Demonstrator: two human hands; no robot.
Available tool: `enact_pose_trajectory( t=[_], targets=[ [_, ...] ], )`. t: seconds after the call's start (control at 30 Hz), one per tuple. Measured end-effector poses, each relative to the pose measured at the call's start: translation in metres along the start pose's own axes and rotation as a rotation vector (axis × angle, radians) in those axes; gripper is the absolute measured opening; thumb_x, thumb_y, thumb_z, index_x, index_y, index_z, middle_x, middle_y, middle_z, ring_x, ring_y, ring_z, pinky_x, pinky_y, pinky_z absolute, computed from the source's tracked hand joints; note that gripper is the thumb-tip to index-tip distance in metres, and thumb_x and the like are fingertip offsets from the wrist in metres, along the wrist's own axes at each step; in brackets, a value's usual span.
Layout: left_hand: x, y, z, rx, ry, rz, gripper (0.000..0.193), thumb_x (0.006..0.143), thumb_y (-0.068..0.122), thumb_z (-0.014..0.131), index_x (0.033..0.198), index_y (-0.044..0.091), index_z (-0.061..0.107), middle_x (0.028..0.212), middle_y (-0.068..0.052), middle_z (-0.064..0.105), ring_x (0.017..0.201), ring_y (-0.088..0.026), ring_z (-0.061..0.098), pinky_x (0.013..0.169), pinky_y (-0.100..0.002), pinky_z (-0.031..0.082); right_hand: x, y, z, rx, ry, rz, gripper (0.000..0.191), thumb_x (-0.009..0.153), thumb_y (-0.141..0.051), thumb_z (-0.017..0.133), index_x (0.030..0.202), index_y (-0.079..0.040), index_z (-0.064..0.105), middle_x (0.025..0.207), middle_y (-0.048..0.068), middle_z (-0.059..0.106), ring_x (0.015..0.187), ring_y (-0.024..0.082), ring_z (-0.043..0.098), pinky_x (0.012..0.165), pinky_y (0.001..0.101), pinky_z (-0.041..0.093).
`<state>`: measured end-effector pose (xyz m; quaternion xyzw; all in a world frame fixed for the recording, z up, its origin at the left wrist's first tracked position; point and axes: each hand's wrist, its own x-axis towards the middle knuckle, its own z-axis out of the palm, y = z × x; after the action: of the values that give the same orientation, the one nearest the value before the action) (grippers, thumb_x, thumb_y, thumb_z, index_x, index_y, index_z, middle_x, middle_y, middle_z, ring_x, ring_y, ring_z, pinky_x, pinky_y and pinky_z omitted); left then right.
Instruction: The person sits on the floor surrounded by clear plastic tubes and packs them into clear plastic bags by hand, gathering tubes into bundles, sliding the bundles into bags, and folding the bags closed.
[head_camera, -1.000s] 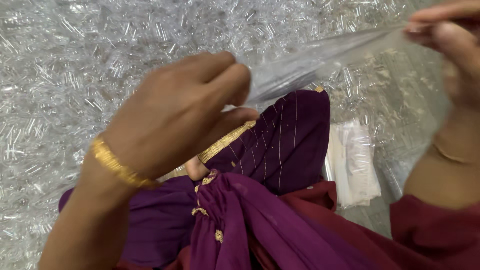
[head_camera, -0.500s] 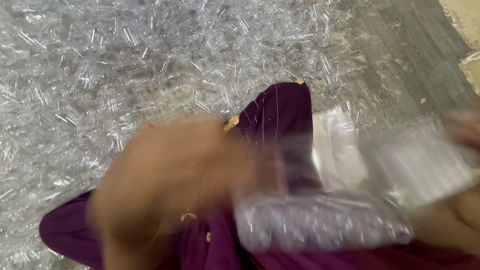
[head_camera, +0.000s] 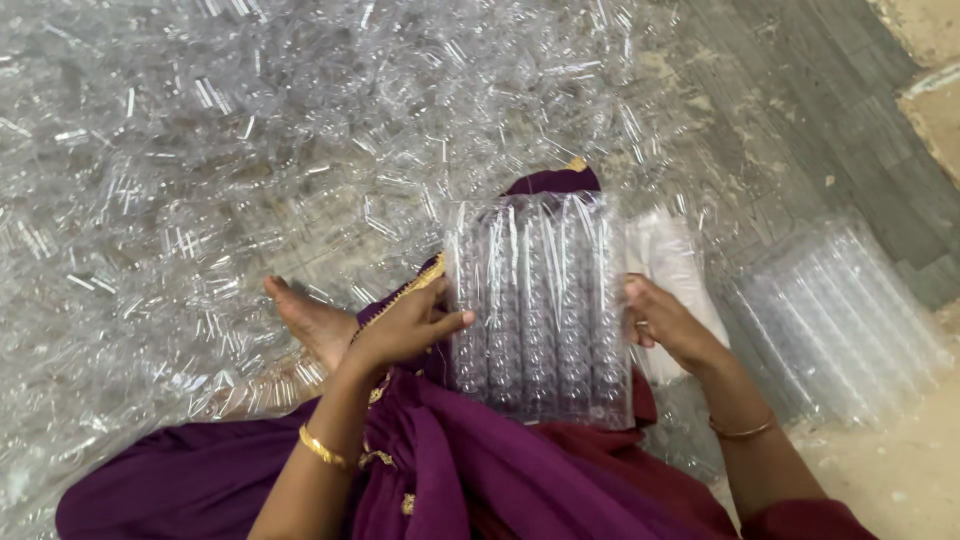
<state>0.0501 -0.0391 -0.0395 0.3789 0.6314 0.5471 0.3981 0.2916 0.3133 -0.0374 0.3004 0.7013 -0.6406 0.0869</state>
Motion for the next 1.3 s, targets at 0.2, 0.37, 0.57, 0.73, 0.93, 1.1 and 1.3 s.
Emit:
enact_pose_trajectory(
  t=[0.2,0.37,0.57,0.73,0.93,1.1,1.3],
  targets=[
    [0.050,0.101,0.043,0.650,0.313,0.006,0.053,0.096,0.035,0.071,0.129,-0.002,0.054,0.096,-0.026,0.069,0.091,-0.045,0.068,0.075,-0.053,0.053,-0.018,-0.011,0.019,-0.582,0.498,-0.132,0.056,0.093,-0.041,0.068,0.127,0.000,0.048,0.090,0.018,0.066,0.078,0.029,0.069,0.070,0.0389,0.054],
    [0.095,0.150,0.110,0.590,0.066,0.650,0.062,0.095,0.018,0.070,0.148,-0.001,0.044,0.139,-0.026,0.059,0.122,-0.043,0.061,0.099,-0.049,0.051,-0.004,0.043,-0.051,-0.281,1.130,-0.699,0.063,0.109,-0.036,0.058,0.149,0.002,0.027,0.118,0.025,0.064,0.084,0.035,0.064,0.074,0.0438,0.051],
    [0.068,0.165,0.035,0.779,-0.034,0.418,0.067,0.079,0.017,0.076,0.143,0.009,0.056,0.146,-0.019,0.058,0.133,-0.042,0.052,0.109,-0.050,0.042,-0.008,0.092,-0.106,0.772,1.542,-0.548,0.088,0.094,-0.047,0.056,0.155,-0.004,0.009,0.104,0.023,0.067,0.045,0.028,0.059,0.038,0.0354,0.046],
    [-0.016,0.107,-0.094,1.105,-0.054,-0.637,0.059,0.083,0.014,0.072,0.140,0.008,0.057,0.142,-0.019,0.059,0.130,-0.041,0.054,0.107,-0.049,0.043,-0.017,0.098,-0.137,1.045,1.695,-0.029,0.077,0.098,-0.054,0.055,0.139,0.006,0.031,0.072,0.022,0.067,0.045,0.027,0.063,0.038,0.0342,0.049],
    [-0.068,-0.029,-0.073,0.536,-0.174,-0.622,0.049,0.088,0.009,0.067,0.137,0.006,0.059,0.138,-0.019,0.060,0.126,-0.040,0.055,0.105,-0.049,0.044,-0.036,0.116,-0.171,1.220,1.675,0.036,0.077,0.096,-0.058,0.055,0.134,0.007,0.042,0.079,0.024,0.070,0.051,0.031,0.068,0.039,0.0338,0.048],
    [-0.080,-0.044,-0.094,0.661,0.059,-0.585,0.042,0.092,0.006,0.063,0.134,0.005,0.060,0.135,-0.018,0.061,0.123,-0.039,0.057,0.104,-0.049,0.044,-0.045,0.122,-0.176,1.260,1.732,0.037,0.079,0.096,-0.055,0.057,0.140,0.009,0.039,0.100,0.027,0.072,0.056,0.033,0.073,0.044,0.0365,0.058],
    [-0.098,-0.054,-0.146,0.872,0.508,-0.580,0.033,0.097,0.002,0.058,0.130,0.004,0.062,0.131,-0.018,0.062,0.120,-0.038,0.058,0.102,-0.049,0.045,-0.044,0.119,-0.161,1.441,1.874,-0.076,0.099,0.092,-0.051,0.062,0.151,-0.017,-0.009,0.116,0.024,0.050,0.066,0.033,0.069,0.057,0.0449,0.065]
  ],
)
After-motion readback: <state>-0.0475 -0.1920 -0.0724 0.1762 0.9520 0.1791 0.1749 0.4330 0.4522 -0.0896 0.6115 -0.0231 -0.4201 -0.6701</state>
